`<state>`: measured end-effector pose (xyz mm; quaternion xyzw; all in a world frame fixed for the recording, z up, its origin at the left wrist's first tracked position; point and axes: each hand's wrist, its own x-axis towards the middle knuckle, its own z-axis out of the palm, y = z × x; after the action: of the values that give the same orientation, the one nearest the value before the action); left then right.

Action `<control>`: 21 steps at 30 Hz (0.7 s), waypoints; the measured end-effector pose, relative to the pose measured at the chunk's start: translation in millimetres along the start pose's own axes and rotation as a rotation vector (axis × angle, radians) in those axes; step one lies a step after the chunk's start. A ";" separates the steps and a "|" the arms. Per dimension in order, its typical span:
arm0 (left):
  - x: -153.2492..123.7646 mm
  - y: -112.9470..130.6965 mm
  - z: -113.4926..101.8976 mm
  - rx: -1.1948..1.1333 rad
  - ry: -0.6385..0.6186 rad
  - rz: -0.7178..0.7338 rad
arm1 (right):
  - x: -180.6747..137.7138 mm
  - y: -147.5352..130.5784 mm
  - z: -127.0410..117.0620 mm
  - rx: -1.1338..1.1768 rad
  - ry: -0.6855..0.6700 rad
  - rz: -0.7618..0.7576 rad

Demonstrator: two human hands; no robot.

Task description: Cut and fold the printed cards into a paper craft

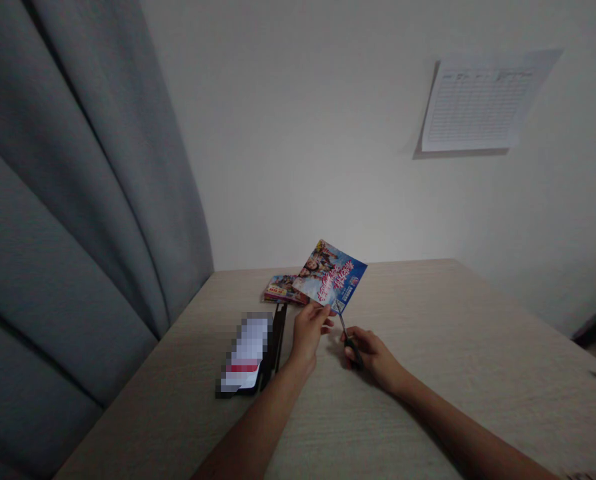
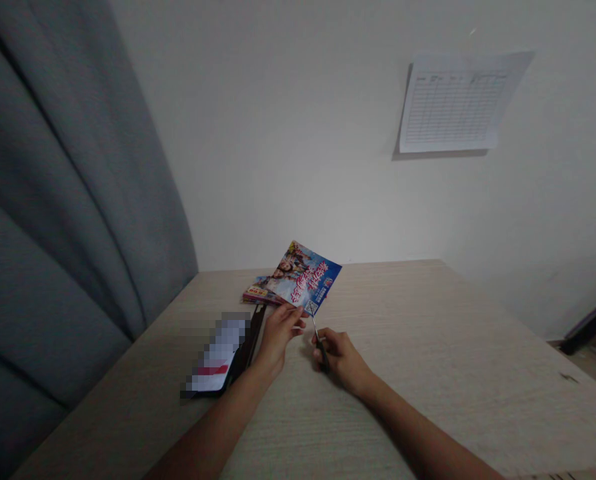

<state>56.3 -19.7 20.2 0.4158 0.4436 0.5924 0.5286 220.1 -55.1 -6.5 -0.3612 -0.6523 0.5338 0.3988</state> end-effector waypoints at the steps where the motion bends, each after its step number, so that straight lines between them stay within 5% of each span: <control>1: 0.0 -0.1 -0.1 0.001 -0.001 -0.001 | -0.2 0.0 -0.1 0.002 -0.001 0.001; 21: 1.9 2.7 -3.5 0.048 -0.012 0.014 | -1.9 -5.3 -2.1 -0.040 -0.016 -0.021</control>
<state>52.0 -18.3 21.9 0.4351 0.4515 0.5828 0.5169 222.6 -56.9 -1.3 -0.3578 -0.6697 0.5194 0.3921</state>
